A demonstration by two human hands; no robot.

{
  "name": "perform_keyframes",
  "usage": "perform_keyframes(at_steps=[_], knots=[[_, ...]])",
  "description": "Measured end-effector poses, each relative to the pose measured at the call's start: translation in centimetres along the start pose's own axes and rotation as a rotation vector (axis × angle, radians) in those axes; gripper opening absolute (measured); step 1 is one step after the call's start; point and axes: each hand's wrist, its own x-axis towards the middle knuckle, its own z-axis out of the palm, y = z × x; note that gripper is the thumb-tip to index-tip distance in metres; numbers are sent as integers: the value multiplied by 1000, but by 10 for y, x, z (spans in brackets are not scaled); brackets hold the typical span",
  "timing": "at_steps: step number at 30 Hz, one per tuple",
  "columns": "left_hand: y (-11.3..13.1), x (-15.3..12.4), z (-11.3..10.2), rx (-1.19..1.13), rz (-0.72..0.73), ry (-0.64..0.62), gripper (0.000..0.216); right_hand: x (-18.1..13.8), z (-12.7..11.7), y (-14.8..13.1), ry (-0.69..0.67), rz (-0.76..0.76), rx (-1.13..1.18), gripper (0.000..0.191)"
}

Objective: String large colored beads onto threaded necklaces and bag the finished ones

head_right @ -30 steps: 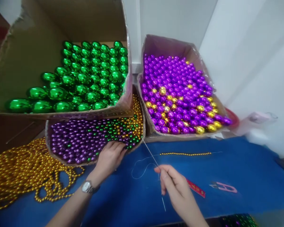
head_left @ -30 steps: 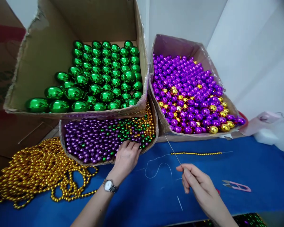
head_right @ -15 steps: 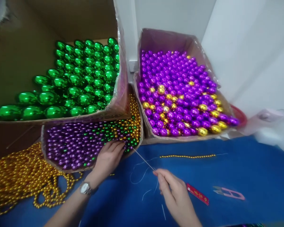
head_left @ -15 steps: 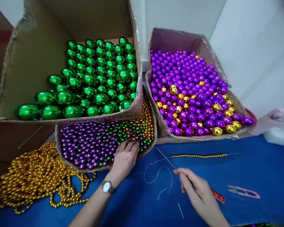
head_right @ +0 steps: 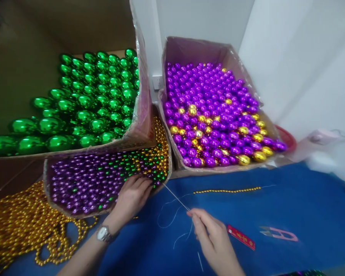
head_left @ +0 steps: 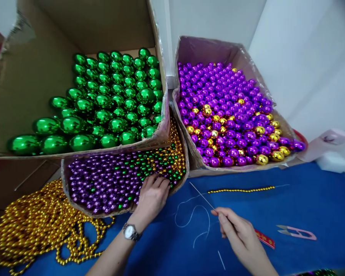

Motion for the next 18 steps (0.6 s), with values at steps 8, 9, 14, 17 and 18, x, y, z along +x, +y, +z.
perform_keyframes(at_steps=[8,9,14,17,18], knots=[[-22,15,-5,23,-103,19,24,7,7,-2,40,22,56,36],[-28,20,-6,37,-154,28,26,8,8,-3,39,22,62,36],[-45,40,-6,2,-268,48,24,14,12,-2,-43,-31,21,35],[-44,42,-7,-100,-302,67,22,16,14,-2,-36,-53,3,34],[-41,42,-8,-146,-310,71,21,17,14,-3,-41,-61,4,33]])
